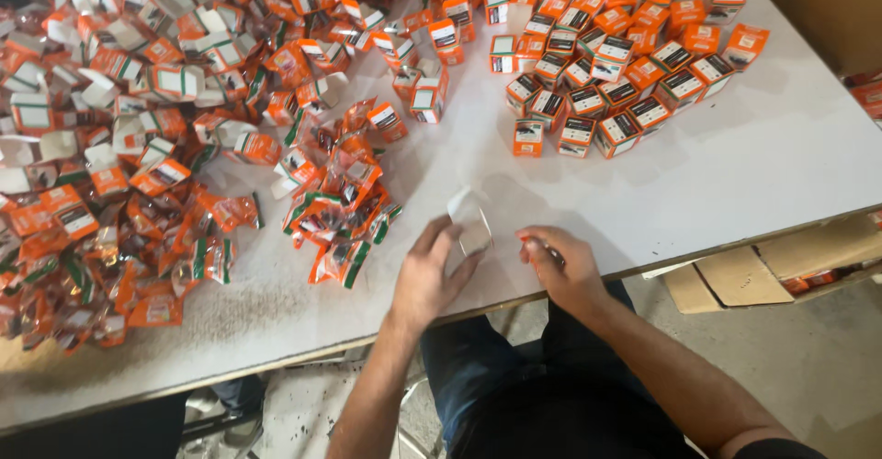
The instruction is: The person folds flat cardboard blanks into small orange product boxes at a table, pressing the flaps closed by hand, and places each finished box onto a pile among plastic-wrapped items. They repeatedly reach for a new blank, fold it, and set it with the stacked boxes.
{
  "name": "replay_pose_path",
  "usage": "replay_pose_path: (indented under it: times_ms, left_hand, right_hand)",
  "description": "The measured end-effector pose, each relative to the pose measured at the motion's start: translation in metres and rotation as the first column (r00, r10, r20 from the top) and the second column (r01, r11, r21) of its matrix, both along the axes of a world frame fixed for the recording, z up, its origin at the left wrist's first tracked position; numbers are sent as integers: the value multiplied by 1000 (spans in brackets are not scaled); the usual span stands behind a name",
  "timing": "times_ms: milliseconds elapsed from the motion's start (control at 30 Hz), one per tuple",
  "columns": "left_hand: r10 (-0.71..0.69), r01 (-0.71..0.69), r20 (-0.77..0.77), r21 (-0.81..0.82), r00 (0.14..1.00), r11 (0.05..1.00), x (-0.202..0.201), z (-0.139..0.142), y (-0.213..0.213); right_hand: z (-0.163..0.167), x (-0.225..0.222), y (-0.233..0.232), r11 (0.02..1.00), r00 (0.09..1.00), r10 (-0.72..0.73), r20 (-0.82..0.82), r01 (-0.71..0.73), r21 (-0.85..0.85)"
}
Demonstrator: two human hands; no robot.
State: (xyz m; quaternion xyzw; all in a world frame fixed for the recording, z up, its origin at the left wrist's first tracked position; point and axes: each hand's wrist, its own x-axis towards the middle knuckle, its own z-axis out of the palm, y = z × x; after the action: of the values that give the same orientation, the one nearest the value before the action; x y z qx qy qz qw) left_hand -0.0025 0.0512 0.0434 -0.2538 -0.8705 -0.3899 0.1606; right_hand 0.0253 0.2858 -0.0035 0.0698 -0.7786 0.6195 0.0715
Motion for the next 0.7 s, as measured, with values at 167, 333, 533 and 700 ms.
replay_pose_path:
  times_ms: [167, 333, 533, 700]
  left_hand:
    - [-20, -5, -123, -197, 992, 980, 41, 0, -6]
    - [-94, 104, 53, -226, 994, 969, 47, 5, -10]
    - [-111, 101, -71, -135, 991, 986, 49, -7, -25]
    - [126, -181, -402, -102, 907, 978, 63, -33, 0]
  right_hand:
    - [19, -8, -15, 987, 996, 2, -87, 12, 161]
    - [38, -12, -32, 921, 922, 194, -335, -53, 387]
    - [48, -13, -30, 874, 966, 243, -84, -181, 452]
    - [45, -16, -31, 852, 911, 282, -300, -94, 515]
